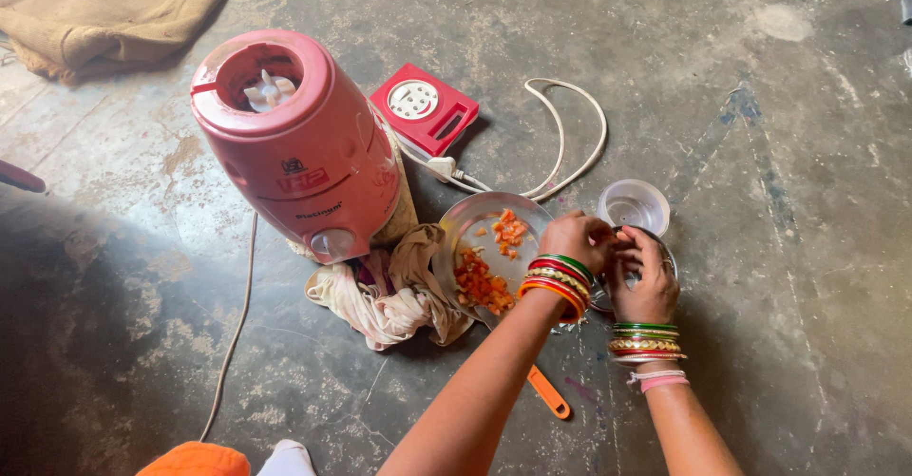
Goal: The person transfers chopped orange vegetables from a metal plate into a small metal bowl using their hands. The person sits on the floor next to a pink blender and a power strip.
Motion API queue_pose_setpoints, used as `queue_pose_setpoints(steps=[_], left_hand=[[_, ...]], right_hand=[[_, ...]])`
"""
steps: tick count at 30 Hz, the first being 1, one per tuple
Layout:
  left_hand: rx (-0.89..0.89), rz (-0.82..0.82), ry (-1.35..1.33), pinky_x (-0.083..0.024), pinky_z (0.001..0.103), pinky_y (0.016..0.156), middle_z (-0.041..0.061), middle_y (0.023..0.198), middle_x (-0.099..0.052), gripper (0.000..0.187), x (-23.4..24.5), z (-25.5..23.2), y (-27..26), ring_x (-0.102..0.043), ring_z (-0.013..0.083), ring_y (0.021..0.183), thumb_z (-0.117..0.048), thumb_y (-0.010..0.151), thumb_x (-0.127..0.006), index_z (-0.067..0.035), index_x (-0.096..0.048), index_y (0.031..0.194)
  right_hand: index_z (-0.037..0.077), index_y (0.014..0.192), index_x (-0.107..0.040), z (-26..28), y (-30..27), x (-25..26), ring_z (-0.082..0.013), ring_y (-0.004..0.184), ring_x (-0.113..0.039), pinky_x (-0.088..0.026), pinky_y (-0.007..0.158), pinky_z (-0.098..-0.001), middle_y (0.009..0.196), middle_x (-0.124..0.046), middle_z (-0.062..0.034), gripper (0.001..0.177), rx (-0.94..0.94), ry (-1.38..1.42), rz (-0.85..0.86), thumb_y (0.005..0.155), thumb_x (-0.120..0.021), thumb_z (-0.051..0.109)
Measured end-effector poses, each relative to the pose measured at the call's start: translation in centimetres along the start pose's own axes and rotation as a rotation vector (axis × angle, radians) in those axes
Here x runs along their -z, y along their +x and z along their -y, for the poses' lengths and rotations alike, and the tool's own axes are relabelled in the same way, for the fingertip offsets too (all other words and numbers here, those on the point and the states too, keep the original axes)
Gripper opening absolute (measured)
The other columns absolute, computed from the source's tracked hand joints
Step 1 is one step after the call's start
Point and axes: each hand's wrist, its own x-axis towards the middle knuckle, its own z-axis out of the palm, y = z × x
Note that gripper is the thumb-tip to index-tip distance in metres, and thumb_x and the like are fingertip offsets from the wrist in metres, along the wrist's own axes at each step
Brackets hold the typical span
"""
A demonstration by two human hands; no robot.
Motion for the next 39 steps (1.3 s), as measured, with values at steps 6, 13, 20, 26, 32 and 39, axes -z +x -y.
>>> queue_pose_setpoints(steps=[6, 13, 20, 26, 32, 39], left_hand=[[-0.004, 0.037, 0.056, -0.057, 0.046, 0.079, 0.013, 0.093, -0.071, 0.014, -0.3, -1.0, -0.9, -0.07, 0.0369, 0.086, -0.02, 0.086, -0.073, -0.013, -0.08, 0.096], [0.145, -0.044, 0.151, -0.057, 0.043, 0.078, 0.012, 0.09, -0.072, 0.032, 1.6, 5.8, -0.1, -0.071, 0.0316, 0.084, -0.015, 0.061, -0.084, -0.013, -0.079, 0.093], [-0.003, -0.13, 0.382, -0.051, 0.045, 0.096, 0.015, 0.12, -0.068, 0.047, 3.2, 14.3, -1.3, -0.062, 0.0387, 0.112, 0.002, 0.065, -0.072, -0.006, -0.075, 0.111], [0.057, 0.131, 0.597, -0.053, 0.046, 0.095, 0.015, 0.124, -0.063, 0.022, 1.5, 15.9, -1.5, -0.06, 0.0381, 0.118, -0.005, 0.085, -0.063, -0.006, -0.074, 0.104], [0.014, 0.142, 0.575, -0.056, 0.046, 0.091, 0.013, 0.114, -0.066, 0.019, 0.4, 16.1, -3.6, -0.063, 0.0386, 0.11, -0.006, 0.088, -0.061, -0.008, -0.075, 0.099], [0.253, 0.134, 0.481, -0.058, 0.048, 0.082, 0.023, 0.113, -0.064, 0.023, 1.4, 14.8, -4.2, -0.068, 0.0417, 0.099, 0.001, 0.078, -0.072, -0.003, -0.069, 0.101]], right_hand=[[0.009, 0.127, -0.066, -0.4, 0.0, 0.1, -0.0242, 0.094, -0.076, -0.06, 0.082, -0.0363, 0.111, -0.075, -0.0124, 0.04, 0.003, -0.074, 0.01, 0.089, -0.069, 0.001], [0.009, 0.107, -0.073, -0.3, -0.3, -0.6, -0.0232, 0.082, -0.075, -0.058, 0.076, -0.0359, 0.101, -0.075, -0.0104, 0.016, -0.032, -0.149, 0.052, 0.091, -0.07, 0.008], [0.009, 0.103, -0.073, -0.4, -0.3, -0.8, -0.0258, 0.085, -0.073, -0.057, 0.078, -0.0378, 0.101, -0.075, -0.0094, 0.013, 0.0, -0.201, 0.036, 0.091, -0.067, 0.009], [0.009, 0.103, -0.073, -0.2, -0.1, -0.9, -0.0269, 0.083, -0.072, -0.057, 0.076, -0.0381, 0.098, -0.074, -0.0104, 0.012, -0.008, -0.22, 0.045, 0.092, -0.068, 0.01], [0.008, 0.103, -0.073, 0.1, -0.2, -0.8, -0.0269, 0.083, -0.072, -0.057, 0.075, -0.0377, 0.099, -0.073, -0.0111, 0.012, -0.007, -0.179, 0.031, 0.093, -0.066, 0.01], [0.008, 0.103, -0.073, -0.1, -0.1, -1.0, -0.0286, 0.084, -0.071, -0.057, 0.077, -0.0392, 0.097, -0.074, -0.0111, 0.013, 0.005, -0.213, 0.036, 0.092, -0.067, 0.01]])
